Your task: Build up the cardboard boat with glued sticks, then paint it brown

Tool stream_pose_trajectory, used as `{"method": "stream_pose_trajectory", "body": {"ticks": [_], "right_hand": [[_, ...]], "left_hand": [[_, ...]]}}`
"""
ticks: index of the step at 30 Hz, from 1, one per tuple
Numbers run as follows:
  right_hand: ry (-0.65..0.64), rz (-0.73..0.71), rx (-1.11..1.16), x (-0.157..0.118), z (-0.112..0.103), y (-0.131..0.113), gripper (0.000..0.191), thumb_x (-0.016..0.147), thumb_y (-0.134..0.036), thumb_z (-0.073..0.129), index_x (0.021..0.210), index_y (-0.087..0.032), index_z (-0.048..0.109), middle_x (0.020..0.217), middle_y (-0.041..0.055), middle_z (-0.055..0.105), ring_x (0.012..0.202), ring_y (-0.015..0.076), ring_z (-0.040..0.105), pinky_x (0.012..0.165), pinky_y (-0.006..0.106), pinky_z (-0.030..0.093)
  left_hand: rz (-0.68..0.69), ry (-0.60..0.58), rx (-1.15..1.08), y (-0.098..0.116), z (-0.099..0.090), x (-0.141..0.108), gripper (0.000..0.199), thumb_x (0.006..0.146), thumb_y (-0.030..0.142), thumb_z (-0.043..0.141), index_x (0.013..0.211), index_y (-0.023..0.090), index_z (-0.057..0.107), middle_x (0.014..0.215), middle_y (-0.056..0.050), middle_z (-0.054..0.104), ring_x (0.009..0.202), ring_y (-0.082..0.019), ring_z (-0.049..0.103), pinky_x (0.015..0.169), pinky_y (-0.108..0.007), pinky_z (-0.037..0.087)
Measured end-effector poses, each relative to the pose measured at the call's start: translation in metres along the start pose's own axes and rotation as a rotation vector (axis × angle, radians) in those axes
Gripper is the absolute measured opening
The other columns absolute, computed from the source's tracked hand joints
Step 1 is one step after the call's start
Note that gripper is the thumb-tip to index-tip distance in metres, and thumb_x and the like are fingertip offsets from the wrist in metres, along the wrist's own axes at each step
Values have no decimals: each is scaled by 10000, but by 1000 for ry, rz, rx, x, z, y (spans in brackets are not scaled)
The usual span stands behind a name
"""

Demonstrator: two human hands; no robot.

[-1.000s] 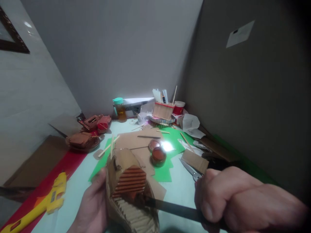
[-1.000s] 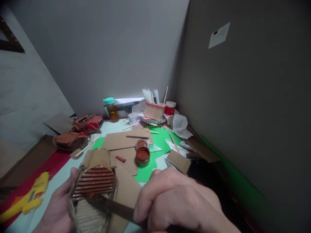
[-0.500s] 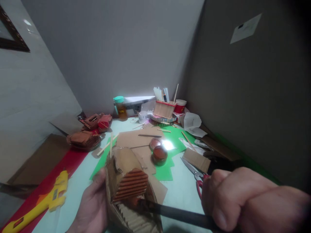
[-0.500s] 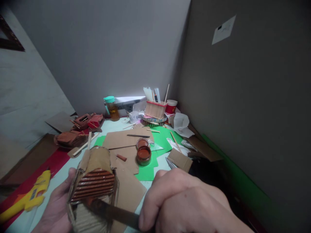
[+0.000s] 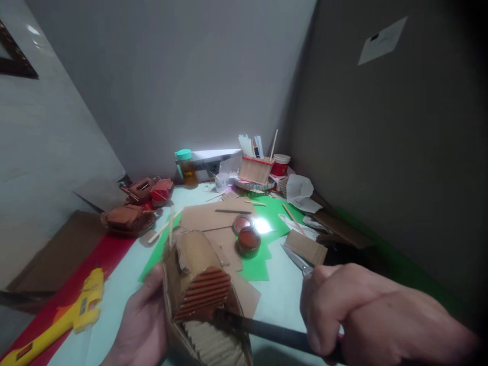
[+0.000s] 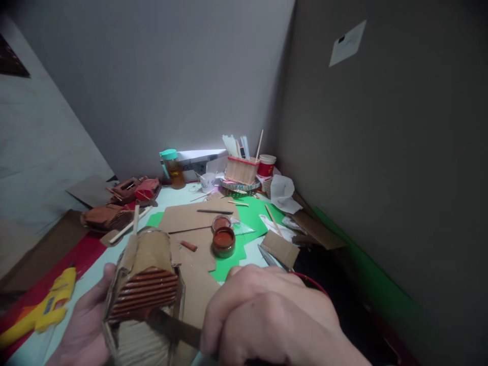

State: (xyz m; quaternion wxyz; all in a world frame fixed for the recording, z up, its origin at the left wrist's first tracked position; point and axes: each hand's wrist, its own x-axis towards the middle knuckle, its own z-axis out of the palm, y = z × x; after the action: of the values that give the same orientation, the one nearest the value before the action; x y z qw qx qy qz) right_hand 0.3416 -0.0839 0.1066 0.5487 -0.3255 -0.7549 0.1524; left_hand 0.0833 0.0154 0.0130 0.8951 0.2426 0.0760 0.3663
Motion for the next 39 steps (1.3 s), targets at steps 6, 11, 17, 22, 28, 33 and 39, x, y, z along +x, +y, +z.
{"method": "stream_pose_trajectory", "body": {"ticks": [6, 11, 17, 22, 28, 33, 39], "right_hand": [[155, -54, -157, -2, 9, -8, 533, 1077, -342, 511, 564, -199, 498, 571, -67, 682, 430, 67, 635, 533, 191, 591], [168, -59, -207, -2, 13, -10, 501, 1060, -299, 556, 565, -219, 566, 543, -51, 670, 413, 87, 626, 548, 205, 599], [152, -33, -190, -12, -1, -5, 416, 1047, -276, 578, 635, -217, 583, 627, -52, 678, 471, 91, 652, 511, 220, 598], [353, 90, 0, -30, -5, 6, 212, 868, -39, 665, 830, -237, 729, 712, -1, 682, 537, 168, 693, 444, 283, 610], [590, 114, 29, -24, 15, 5, 154, 897, -139, 691, 770, -218, 726, 671, 29, 676, 465, 163, 647, 412, 299, 602], [745, 65, -73, -19, 26, 6, 162, 900, -246, 747, 761, -225, 665, 615, 12, 642, 502, 197, 681, 442, 325, 603], [732, 2, -113, -14, 38, 10, 193, 921, -265, 732, 762, -205, 640, 649, 12, 621, 514, 168, 665, 454, 287, 561]], "left_hand": [[-27, -79, -46, 5, 3, -1, 254, 971, 191, 631, 1168, 149, 785, 1170, -103, 787, 1089, -276, 755, 1064, -361, 519], [-58, -34, -85, 8, 5, -1, 258, 989, 189, 602, 1160, 109, 777, 1172, -127, 779, 1151, -276, 724, 1092, -376, 491], [29, -28, -82, 5, -4, -2, 301, 1008, 185, 552, 1199, 54, 744, 1201, -173, 752, 1139, -293, 732, 1063, -445, 509], [46, -106, -57, 8, -5, 0, 362, 1043, 260, 502, 1255, 63, 720, 1259, -170, 730, 1205, -297, 693, 1081, -428, 491], [99, 4, -46, 10, -15, -5, 412, 1069, 289, 414, 1261, 109, 731, 1298, -174, 704, 1217, -321, 679, 1064, -455, 514], [120, 221, -74, 10, -23, -11, 371, 1045, 342, 483, 1275, 198, 736, 1358, -149, 662, 1246, -324, 657, 1068, -475, 516], [150, -24, -125, 6, -6, -3, 327, 1015, 188, 504, 1202, 173, 772, 1270, -153, 722, 1156, -289, 721, 1020, -407, 549]]}}
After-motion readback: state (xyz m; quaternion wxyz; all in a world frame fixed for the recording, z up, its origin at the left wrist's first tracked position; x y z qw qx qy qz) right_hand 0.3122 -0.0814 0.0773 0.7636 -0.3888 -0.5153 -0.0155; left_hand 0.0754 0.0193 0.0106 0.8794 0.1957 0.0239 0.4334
